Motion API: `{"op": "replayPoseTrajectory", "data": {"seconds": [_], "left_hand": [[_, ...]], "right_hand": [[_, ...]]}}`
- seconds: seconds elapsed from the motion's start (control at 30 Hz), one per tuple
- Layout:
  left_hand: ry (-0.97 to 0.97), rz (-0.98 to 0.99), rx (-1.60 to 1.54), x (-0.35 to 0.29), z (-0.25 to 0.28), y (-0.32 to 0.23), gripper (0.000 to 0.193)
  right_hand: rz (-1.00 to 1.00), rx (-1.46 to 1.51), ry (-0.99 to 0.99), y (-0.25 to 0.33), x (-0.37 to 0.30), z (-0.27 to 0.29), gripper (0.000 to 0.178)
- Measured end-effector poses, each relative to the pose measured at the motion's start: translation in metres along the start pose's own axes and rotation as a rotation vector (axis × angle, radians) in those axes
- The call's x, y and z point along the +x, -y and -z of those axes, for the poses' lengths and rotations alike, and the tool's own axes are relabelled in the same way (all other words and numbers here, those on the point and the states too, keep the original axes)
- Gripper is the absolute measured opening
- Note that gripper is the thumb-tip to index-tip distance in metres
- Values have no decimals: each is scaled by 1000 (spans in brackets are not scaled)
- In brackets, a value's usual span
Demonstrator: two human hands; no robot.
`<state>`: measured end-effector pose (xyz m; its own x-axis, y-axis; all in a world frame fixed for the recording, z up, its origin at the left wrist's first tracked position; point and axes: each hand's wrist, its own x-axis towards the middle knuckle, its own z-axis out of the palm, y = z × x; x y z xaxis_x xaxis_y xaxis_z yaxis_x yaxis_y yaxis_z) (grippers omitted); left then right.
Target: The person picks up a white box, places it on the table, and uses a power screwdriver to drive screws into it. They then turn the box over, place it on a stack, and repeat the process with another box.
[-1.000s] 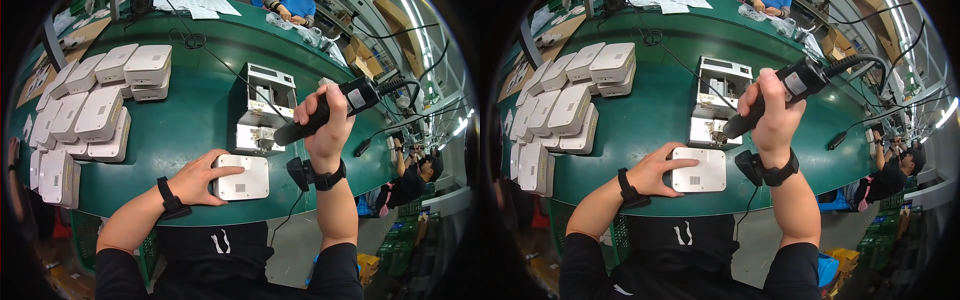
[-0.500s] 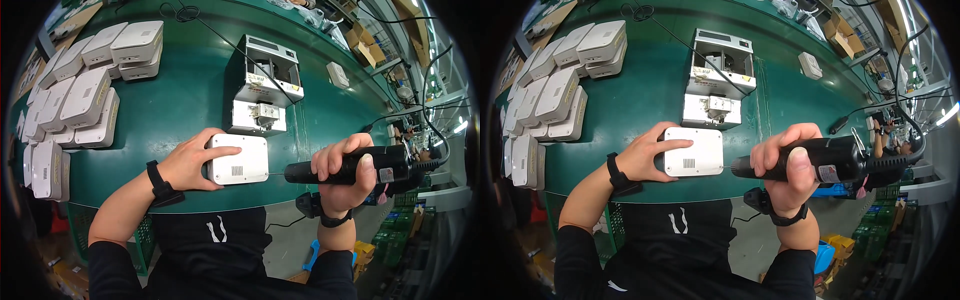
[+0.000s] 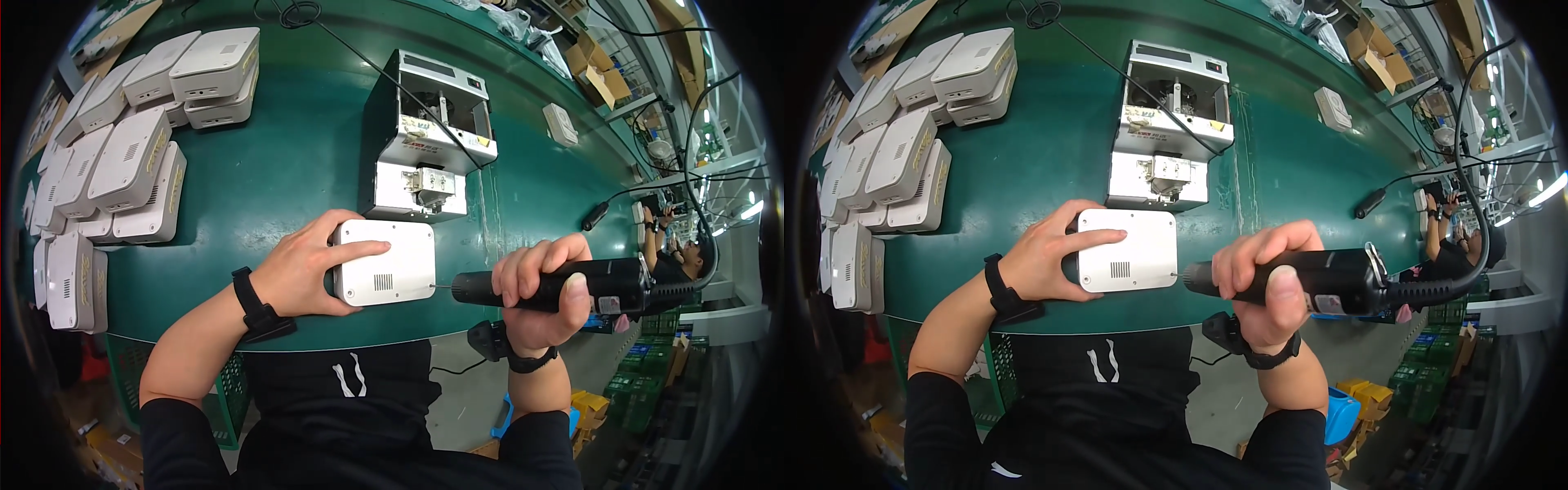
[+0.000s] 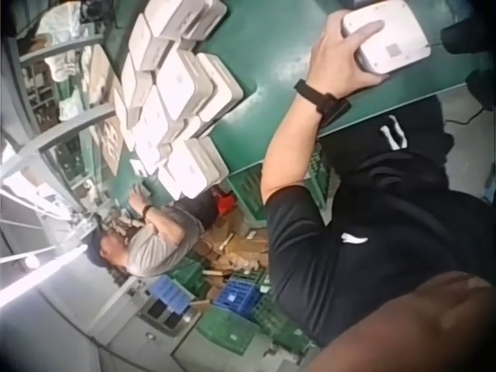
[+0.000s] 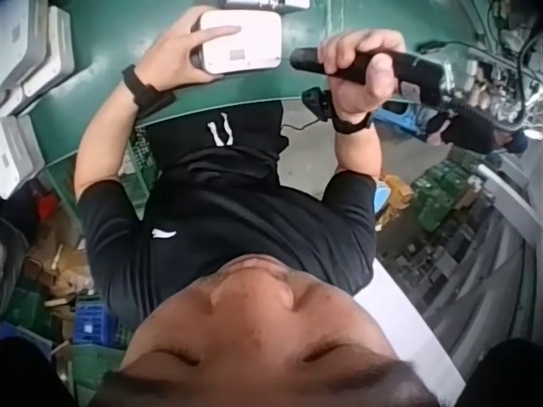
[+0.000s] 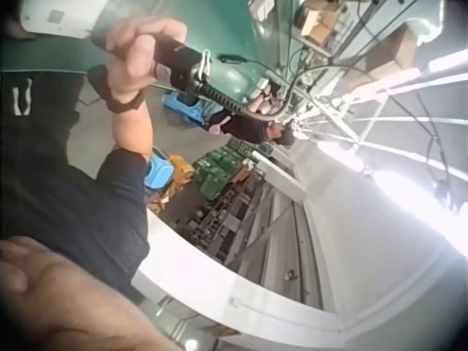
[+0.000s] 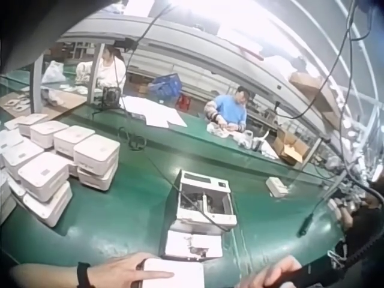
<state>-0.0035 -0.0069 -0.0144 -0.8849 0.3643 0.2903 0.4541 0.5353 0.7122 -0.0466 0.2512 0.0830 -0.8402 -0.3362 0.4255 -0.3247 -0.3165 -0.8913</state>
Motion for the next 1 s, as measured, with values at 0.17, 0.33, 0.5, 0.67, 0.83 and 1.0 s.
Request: {"op": "replayPoseTrajectory", "data": {"seconds": [0.17,0.33,0.5,0.67,0.83,1.0], "left_hand": [[-2,-1,10,1,-1,-1,74],[5,-11,8,-1,-1,-5,75],[20,-4,-5,-2,-1,-5,75],[4,-3,-55,-7,1,2,76],[1,-10,-22,-4,0,1,77],[-7,11,-3,-4,-3,1,76]], "right_hand": [[-38,-11,66,7,26,-7,30],[114,27,-15,7,79,-19,26],[52,-107,-104,-3,92,-23,26],[-89,91,-31,6,56,-30,30],[-51,68,49,26,23,-40,36],[-68,15,65,23,12,-46,41]]}}
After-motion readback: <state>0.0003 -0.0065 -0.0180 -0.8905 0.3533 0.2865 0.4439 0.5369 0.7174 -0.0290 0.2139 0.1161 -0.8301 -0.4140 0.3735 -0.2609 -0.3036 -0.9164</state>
